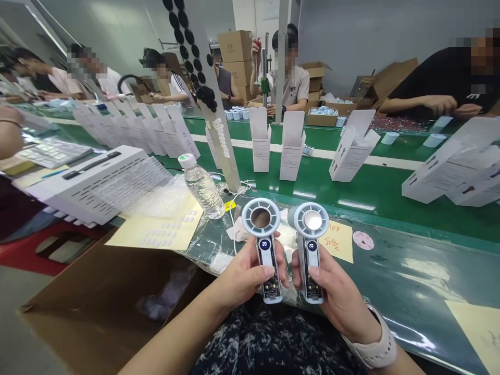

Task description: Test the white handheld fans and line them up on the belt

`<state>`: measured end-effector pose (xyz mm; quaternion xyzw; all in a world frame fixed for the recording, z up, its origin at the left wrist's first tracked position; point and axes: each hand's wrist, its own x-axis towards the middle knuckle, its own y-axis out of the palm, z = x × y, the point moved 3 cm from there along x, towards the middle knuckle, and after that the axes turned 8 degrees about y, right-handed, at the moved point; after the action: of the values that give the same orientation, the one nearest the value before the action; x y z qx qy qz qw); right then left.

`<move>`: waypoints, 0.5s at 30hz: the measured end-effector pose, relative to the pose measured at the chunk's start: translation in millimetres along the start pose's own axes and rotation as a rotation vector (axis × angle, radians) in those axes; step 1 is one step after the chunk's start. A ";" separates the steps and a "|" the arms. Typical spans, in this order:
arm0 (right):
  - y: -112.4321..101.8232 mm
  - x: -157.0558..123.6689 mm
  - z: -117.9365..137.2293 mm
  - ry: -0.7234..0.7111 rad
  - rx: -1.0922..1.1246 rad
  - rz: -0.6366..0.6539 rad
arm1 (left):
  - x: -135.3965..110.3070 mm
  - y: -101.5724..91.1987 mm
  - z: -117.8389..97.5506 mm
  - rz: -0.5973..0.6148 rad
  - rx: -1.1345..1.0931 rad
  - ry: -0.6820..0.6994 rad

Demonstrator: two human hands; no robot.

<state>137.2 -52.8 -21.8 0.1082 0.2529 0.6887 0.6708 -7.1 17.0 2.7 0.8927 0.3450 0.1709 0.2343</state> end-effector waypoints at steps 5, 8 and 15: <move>-1.6 2.5 -0.9 -0.003 -0.021 -0.047 | 3.8 -6.2 5.9 -0.094 -0.009 0.004; -3.8 4.2 -5.1 0.004 -0.040 -0.143 | 5.3 -12.4 10.0 -0.213 -0.022 0.012; -4.3 3.9 -5.5 0.001 -0.068 -0.086 | -2.6 -14.8 8.2 -0.033 0.095 -0.002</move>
<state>138.0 -50.3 -29.3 0.0741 0.2343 0.6674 0.7030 -13.0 22.3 -12.4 0.8972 0.3670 0.1495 0.1947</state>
